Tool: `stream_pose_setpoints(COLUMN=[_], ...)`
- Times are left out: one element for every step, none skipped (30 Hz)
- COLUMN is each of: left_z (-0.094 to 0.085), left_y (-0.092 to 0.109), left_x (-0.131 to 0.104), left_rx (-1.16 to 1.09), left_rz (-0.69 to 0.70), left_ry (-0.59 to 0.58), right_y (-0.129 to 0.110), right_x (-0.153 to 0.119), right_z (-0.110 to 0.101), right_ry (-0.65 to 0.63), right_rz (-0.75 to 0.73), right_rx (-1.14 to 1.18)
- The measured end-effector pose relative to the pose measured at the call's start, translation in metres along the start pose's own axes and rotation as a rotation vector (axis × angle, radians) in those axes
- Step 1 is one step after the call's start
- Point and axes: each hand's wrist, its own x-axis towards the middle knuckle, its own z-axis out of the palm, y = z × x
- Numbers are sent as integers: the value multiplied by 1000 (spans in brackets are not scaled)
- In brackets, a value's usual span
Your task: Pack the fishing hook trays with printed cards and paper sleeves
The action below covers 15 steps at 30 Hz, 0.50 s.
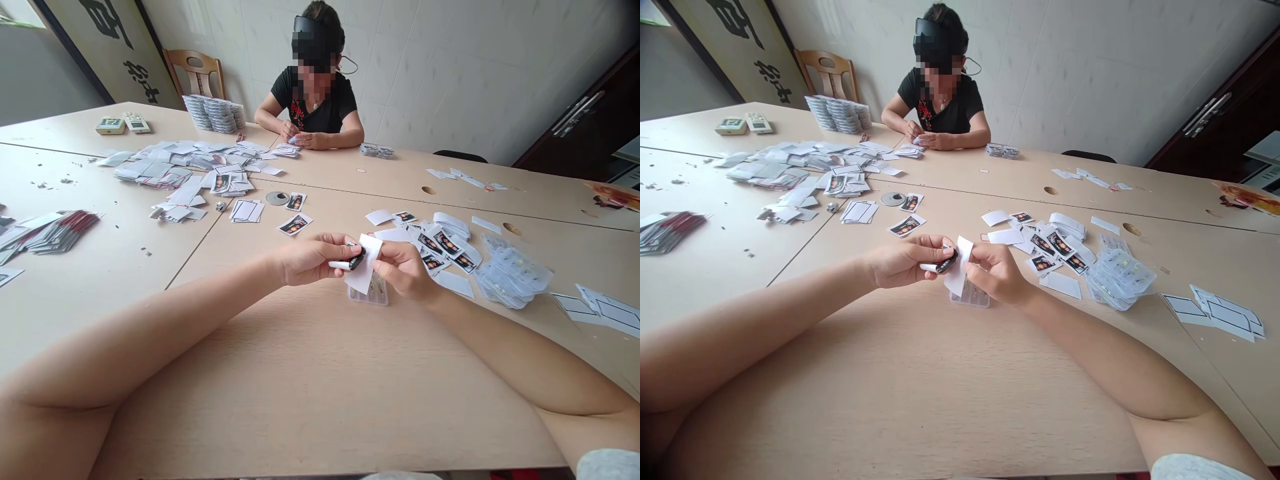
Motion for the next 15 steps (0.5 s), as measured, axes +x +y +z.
stream_pose_setpoints(left_z=[0,-1,-2,-3,-4,-6,-8,-11,-13,-16,-18,-21,-23,-25,-28], left_y=[0,0,0,0,1,1,1,2,3,3,4,5,6,6,7], left_x=[0,1,1,2,2,3,4,5,6,6,7,8,8,9,10], left_rx=[-5,-9,-12,-13,-13,-13,-13,-13,-13,-13,-14,-14,-15,-17,-19], left_rz=[6,14,23,34,46,58,69,77,83,90,97,103,109,115,121], left_ry=[6,15,29,46,65,82,93,100,103,109,119,135,155,176,195], right_y=[0,1,1,2,4,6,8,10,13,16,18,20,21,21,19], right_x=[0,1,2,2,3,3,4,5,6,7,10,12,16,20,24], right_z=[0,-1,-2,-2,-3,-3,-4,-4,-4,-4,-5,-7,-10,-14,-21], right_ry=[9,17,27,37,44,51,60,68,75,91,122,166,217,257,284], right_rz=[12,26,40,55,68,76,82,89,100,112,126,143,162,187,217], right_rx=[6,15,24,35,49,67,90,115,144,170,190,198,186,139,64])
